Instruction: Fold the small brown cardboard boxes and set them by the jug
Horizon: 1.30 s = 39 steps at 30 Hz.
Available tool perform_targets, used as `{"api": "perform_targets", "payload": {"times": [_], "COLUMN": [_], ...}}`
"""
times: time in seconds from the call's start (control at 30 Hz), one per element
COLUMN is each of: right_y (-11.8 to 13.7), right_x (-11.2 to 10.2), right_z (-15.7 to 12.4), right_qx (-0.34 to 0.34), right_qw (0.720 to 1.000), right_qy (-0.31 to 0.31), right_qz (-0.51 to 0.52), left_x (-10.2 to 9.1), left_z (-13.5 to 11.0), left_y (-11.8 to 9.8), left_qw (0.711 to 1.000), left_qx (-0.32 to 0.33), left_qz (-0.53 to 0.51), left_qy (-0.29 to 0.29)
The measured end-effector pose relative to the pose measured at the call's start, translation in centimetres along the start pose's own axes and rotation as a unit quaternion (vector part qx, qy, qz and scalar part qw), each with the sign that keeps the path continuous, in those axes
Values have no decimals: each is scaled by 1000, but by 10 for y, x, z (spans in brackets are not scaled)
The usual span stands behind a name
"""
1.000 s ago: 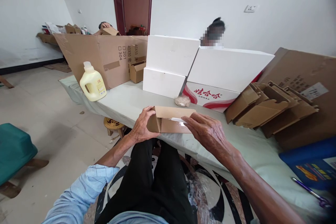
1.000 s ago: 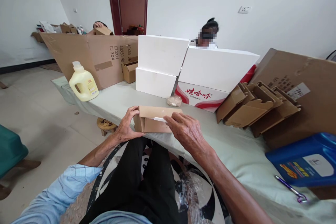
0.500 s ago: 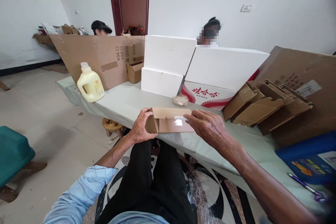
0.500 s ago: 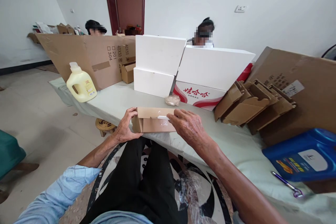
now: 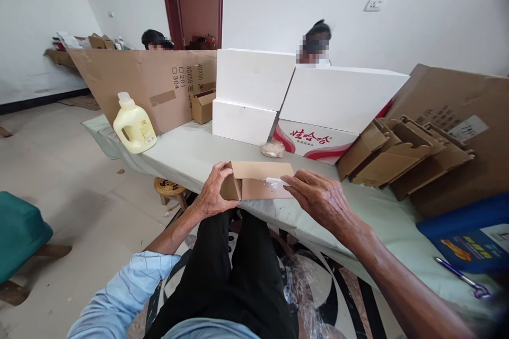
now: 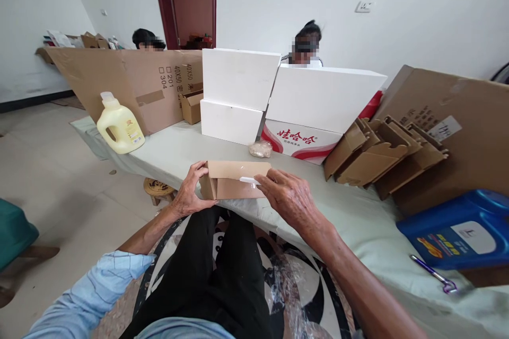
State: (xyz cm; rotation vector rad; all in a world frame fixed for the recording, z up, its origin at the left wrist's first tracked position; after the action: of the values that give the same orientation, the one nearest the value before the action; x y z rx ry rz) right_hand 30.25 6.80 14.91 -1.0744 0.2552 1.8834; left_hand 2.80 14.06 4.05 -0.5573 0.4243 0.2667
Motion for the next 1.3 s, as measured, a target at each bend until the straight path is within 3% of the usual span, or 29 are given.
{"api": "perform_targets", "payload": {"times": [0.97,1.17,1.3], "right_y": [7,21,2], "right_x": [0,-13,-5], "right_z": [3,25,22], "right_qx": [-4,-7,11], "right_qw": [999,995,990], "right_qy": [14,66,122], "right_qz": [-33,-74,-71], "left_x": [-4,-9,-11], "left_z": [2,5,2], "left_y": [-4,-3,1], "left_qw": [1000,1000,999], "left_qx": [6,-6,-18], "left_qz": [13,18,24], "left_qy": [9,21,25]}}
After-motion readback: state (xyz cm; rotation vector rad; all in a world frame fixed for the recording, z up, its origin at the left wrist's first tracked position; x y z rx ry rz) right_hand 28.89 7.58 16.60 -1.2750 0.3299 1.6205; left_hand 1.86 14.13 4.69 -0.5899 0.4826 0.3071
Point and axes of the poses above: each hand's wrist, its own z-axis towards the middle knuckle, its own x-axis out of the palm, y = z × x, the point moved 4 cm from there along z, towards the middle knuckle, and after that the axes turned 1 degree about -y, right-handed, at the moved point
